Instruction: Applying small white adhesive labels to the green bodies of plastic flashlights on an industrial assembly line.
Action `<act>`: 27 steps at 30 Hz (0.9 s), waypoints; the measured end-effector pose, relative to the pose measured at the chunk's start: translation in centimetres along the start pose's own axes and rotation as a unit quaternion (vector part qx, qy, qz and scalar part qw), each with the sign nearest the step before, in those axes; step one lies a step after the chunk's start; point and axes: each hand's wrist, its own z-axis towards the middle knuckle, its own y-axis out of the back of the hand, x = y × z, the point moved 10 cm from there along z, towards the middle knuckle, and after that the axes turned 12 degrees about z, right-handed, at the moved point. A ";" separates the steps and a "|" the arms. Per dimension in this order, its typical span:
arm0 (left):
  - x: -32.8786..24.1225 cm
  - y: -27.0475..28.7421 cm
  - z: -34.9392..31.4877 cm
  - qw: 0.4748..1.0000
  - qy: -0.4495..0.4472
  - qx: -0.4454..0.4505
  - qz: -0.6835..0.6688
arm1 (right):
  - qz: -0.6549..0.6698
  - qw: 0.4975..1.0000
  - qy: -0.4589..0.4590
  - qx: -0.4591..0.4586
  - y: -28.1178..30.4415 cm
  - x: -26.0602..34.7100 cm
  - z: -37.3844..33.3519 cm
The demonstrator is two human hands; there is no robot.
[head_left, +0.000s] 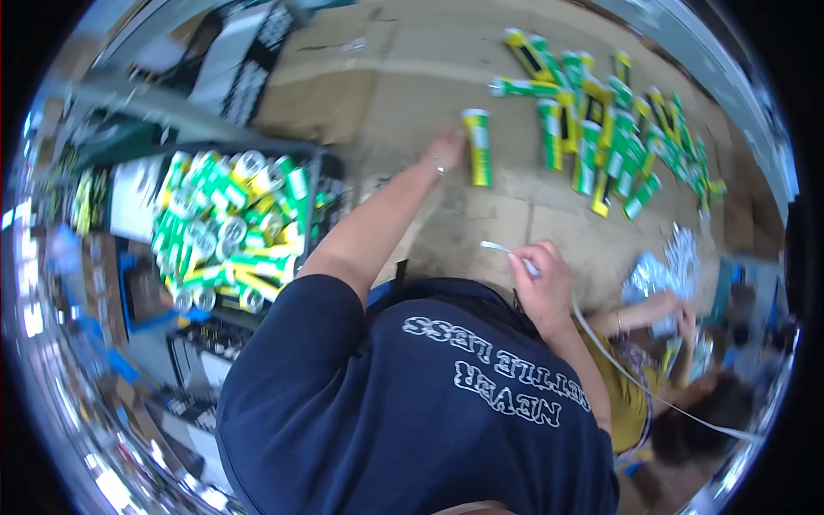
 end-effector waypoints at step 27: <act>19.1 31.8 -17.3 0.946 0.105 -0.300 -0.062 | 0.400 0.897 -0.131 0.134 -12.7 0.4 5.5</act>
